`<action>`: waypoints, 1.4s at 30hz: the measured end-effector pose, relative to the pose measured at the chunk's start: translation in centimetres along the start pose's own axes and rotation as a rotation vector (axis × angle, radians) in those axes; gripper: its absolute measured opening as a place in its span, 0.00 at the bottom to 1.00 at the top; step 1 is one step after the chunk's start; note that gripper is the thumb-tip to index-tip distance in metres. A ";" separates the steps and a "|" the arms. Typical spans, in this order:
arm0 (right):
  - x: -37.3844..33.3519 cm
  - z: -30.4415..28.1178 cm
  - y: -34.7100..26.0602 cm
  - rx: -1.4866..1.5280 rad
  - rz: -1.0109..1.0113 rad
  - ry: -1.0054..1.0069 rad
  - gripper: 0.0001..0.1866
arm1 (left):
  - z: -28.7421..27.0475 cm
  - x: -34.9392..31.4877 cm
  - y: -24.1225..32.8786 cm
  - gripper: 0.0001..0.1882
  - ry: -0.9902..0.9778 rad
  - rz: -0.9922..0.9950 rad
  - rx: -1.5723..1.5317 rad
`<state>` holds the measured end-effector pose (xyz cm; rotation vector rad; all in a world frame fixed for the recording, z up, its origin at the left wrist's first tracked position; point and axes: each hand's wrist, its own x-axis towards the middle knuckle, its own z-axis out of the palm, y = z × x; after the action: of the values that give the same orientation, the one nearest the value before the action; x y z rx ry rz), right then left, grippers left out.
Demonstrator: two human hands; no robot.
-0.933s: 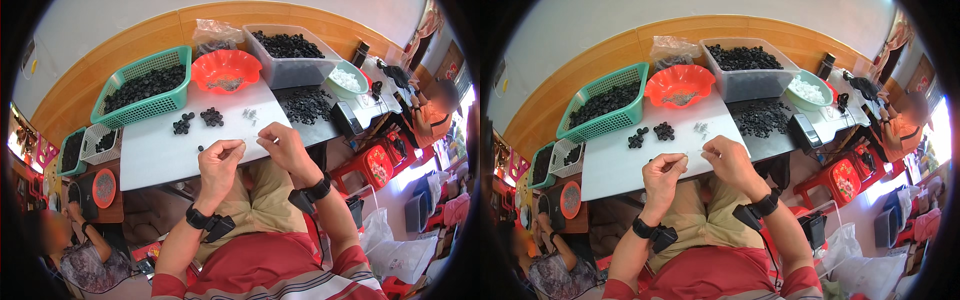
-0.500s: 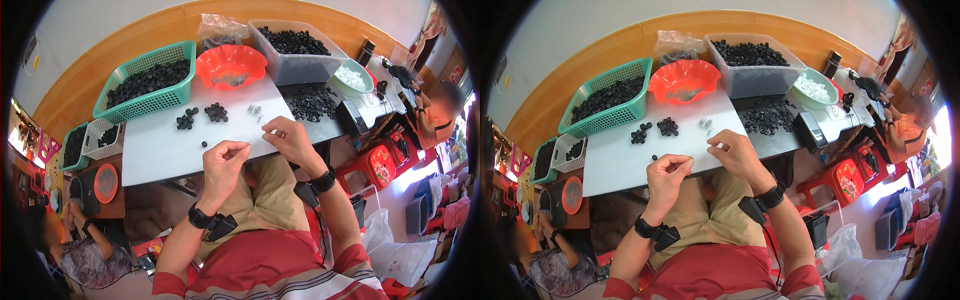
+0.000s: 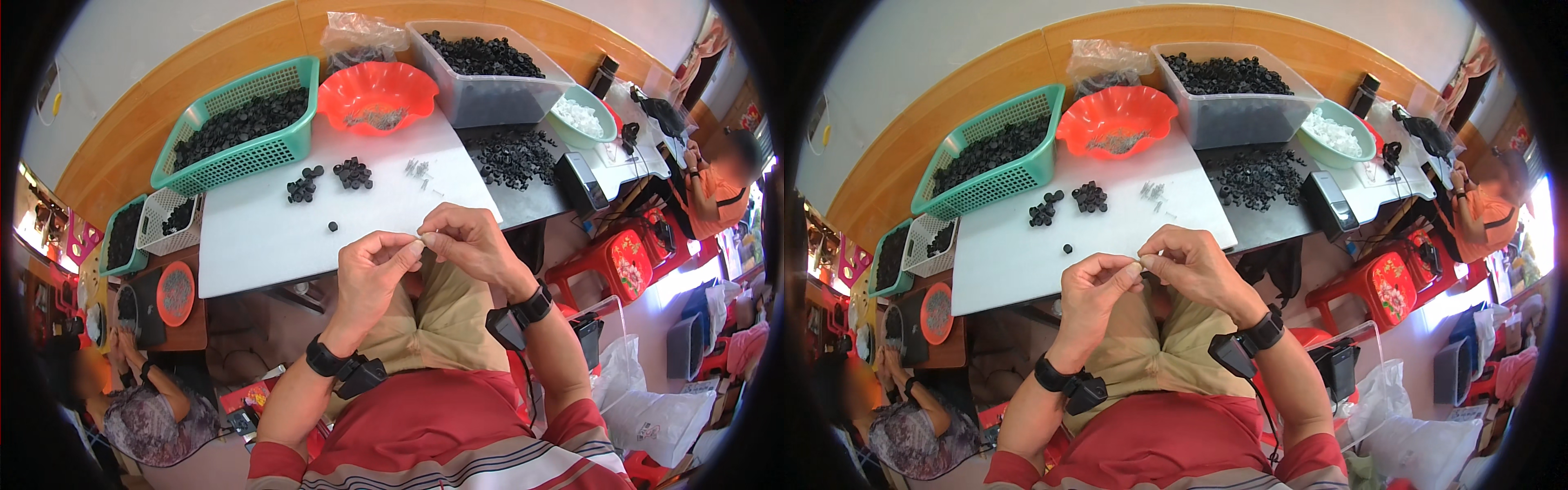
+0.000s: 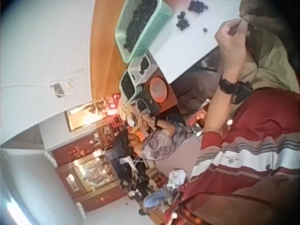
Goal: Assembling small black plastic fasteners by pressing components together.
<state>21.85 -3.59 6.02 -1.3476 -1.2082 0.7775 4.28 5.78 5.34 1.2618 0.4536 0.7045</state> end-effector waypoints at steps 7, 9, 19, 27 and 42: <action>-0.9 0.0 -0.9 0.098 0.034 -0.019 0.05 | -0.6 -0.4 0.0 0.08 -0.088 -0.166 -0.095; -1.3 -0.1 -1.0 0.047 0.054 -0.021 0.05 | -0.5 -0.6 -0.3 0.11 -0.090 -0.238 -0.211; -3.2 1.3 -2.2 -0.304 -0.264 0.006 0.11 | -0.6 -1.6 -0.5 0.14 -0.081 -0.309 -0.355; -3.6 2.3 -0.3 -0.455 -0.445 0.190 0.11 | -0.1 -2.2 -0.7 0.10 -0.034 -0.311 -0.377; -4.3 3.5 -0.6 -0.124 -0.358 0.217 0.06 | 0.3 -3.6 1.3 0.11 0.019 -0.305 -0.374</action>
<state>17.34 -6.74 5.20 -1.2318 -1.2907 0.2996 1.65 3.26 6.39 0.8129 0.4912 0.5125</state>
